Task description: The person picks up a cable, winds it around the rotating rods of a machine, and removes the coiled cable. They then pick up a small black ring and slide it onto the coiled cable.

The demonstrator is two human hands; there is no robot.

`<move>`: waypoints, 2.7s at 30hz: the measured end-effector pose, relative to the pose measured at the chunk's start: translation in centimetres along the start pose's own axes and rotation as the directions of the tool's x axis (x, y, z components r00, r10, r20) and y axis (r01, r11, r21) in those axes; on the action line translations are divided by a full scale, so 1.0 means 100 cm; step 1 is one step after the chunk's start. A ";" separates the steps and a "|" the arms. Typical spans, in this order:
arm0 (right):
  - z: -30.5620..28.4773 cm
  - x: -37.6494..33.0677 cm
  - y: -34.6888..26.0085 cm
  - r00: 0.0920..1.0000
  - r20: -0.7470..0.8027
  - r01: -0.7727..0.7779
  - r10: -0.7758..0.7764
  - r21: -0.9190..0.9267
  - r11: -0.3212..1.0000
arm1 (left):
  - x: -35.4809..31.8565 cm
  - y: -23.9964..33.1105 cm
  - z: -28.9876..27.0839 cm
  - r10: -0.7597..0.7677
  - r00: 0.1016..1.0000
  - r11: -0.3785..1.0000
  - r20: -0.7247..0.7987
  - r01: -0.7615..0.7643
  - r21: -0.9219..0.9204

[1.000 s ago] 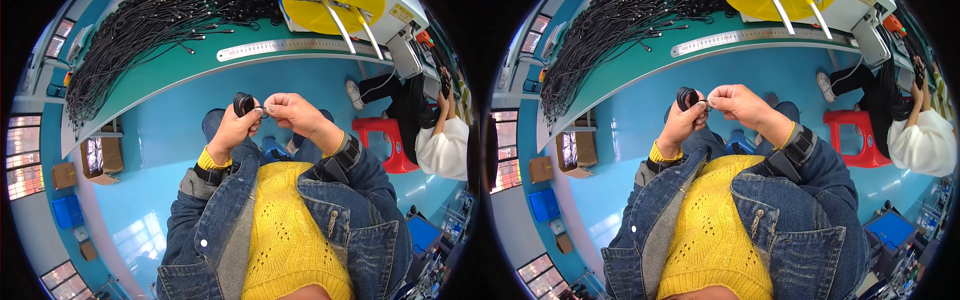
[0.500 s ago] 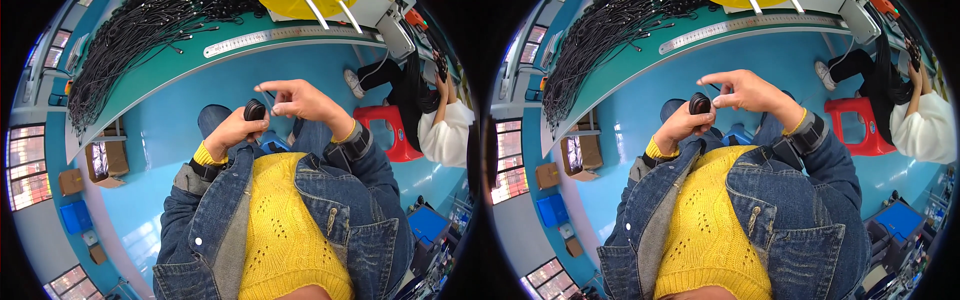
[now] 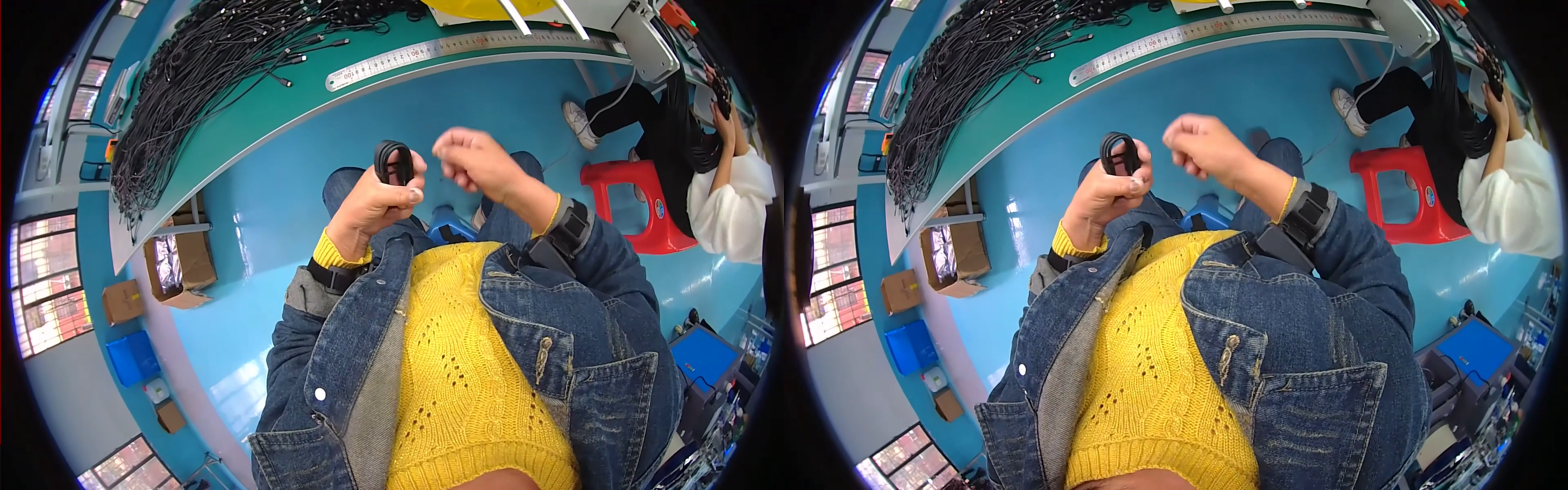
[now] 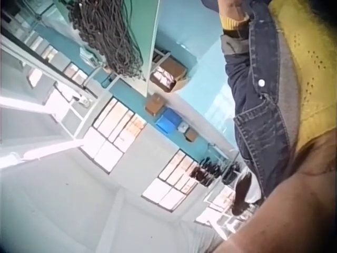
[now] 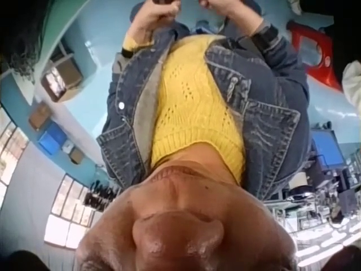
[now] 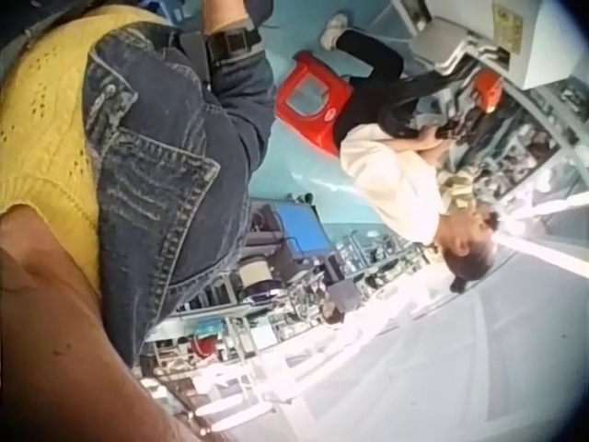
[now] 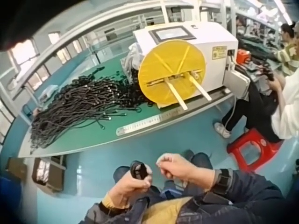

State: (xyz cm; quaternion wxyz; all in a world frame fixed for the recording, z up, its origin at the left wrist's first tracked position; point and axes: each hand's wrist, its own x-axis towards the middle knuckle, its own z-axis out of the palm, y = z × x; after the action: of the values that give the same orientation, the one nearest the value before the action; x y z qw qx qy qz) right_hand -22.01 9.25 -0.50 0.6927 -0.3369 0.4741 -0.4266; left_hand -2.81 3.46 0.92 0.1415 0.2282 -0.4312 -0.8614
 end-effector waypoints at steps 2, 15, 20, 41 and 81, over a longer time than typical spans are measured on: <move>-0.002 0.002 -0.012 0.898 -0.036 0.378 -0.438 -0.445 0.812 | 0.001 -0.008 -0.003 -0.080 0.995 0.995 0.057 0.083 -0.057; 0.021 0.007 0.004 0.938 0.096 0.246 -0.334 -0.862 0.443 | 0.008 -0.003 0.001 -0.389 0.921 0.893 0.022 0.384 -0.234; 0.007 0.006 0.004 0.924 0.232 0.365 -0.305 -0.773 0.518 | 0.012 -0.012 -0.005 -0.386 0.922 0.907 -0.035 0.386 0.167; -0.020 0.007 0.030 0.997 0.073 0.048 0.016 -0.796 0.604 | 0.000 0.172 -0.117 0.058 0.885 0.725 -0.462 0.281 0.628; -0.042 -0.114 -0.096 0.121 0.307 -0.032 -0.944 -0.949 -0.313 | 0.051 0.130 0.118 0.578 0.610 -0.203 0.542 -0.536 0.819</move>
State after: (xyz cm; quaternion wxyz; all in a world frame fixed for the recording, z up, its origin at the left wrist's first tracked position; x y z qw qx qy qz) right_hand -30.67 15.44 10.71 -0.3236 -0.6507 0.5625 -0.3942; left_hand -12.66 1.60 16.21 0.3311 0.0581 -0.9198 -0.2022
